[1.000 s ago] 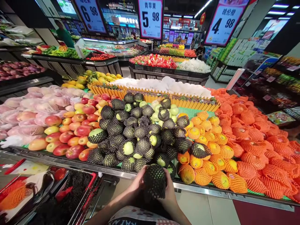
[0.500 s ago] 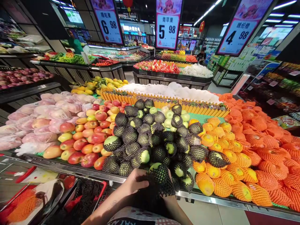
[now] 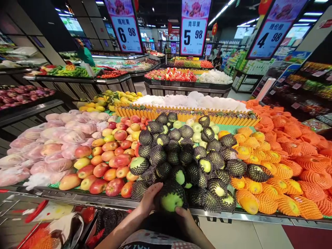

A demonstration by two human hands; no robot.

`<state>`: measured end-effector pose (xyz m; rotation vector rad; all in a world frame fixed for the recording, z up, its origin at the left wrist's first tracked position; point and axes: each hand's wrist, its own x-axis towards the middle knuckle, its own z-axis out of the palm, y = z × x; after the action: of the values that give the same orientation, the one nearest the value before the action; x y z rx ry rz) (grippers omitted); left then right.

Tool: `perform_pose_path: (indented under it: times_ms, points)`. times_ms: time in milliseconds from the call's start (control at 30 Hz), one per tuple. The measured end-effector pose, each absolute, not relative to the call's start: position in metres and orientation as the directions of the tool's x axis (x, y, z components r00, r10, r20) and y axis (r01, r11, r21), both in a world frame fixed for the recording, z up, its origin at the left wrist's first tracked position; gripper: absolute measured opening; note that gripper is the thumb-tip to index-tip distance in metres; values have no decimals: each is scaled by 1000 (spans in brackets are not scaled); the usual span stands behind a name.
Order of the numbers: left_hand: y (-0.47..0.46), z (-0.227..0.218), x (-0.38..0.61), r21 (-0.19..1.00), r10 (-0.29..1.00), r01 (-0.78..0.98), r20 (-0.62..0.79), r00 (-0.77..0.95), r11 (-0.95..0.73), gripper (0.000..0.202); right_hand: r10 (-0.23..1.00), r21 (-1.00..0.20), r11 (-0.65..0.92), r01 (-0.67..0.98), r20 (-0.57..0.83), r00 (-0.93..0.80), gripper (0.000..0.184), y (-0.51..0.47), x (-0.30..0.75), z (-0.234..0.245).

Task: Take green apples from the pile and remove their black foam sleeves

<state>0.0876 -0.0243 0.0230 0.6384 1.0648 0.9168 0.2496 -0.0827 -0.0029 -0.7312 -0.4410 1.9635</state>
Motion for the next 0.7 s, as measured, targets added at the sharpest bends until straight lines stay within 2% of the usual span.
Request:
perform_pose_path:
  times_ms: [67,133,233,300,367,433,467,500,567,633,700]
  points:
    - [-26,16,80,845,866,-228,-424,266,484,57,888,-587,-459,-667,-316,-333,78,-86,244,-7]
    - [-24,13,70,883,864,-132,-395,313,451,61,913,-663,-405,-629,-329,-242,83,-91,242,-18]
    - [-13,20,53,949,892,46,-310,329,313,63,943,-770,-320,-552,-313,-111,96,-100,238,-36]
    - [-5,32,43,974,925,142,-215,315,178,59,949,-781,-301,-547,-302,-92,98,-105,234,-40]
    - [0,45,35,989,943,142,-85,321,41,49,947,-756,-310,-576,-301,-114,88,-108,229,-36]
    - [0,55,30,994,925,60,62,375,-90,38,939,-712,-335,-617,-304,-159,70,-110,224,-27]
    - [-2,58,28,989,895,17,123,429,-145,39,936,-689,-346,-637,-304,-179,63,-110,222,-23]
    - [-5,59,27,983,850,-12,165,500,-184,48,934,-671,-349,-654,-301,-190,58,-110,221,-19]
    - [-12,55,28,981,739,-22,159,654,-192,80,932,-648,-357,-673,-293,-212,58,-110,219,-16]
    - [-18,46,32,994,642,10,60,764,-106,113,923,-657,-383,-650,-292,-249,63,-113,220,-18]
    - [-22,40,36,999,607,47,-37,794,-1,131,936,-756,-351,-552,-286,-205,70,-116,222,-22]
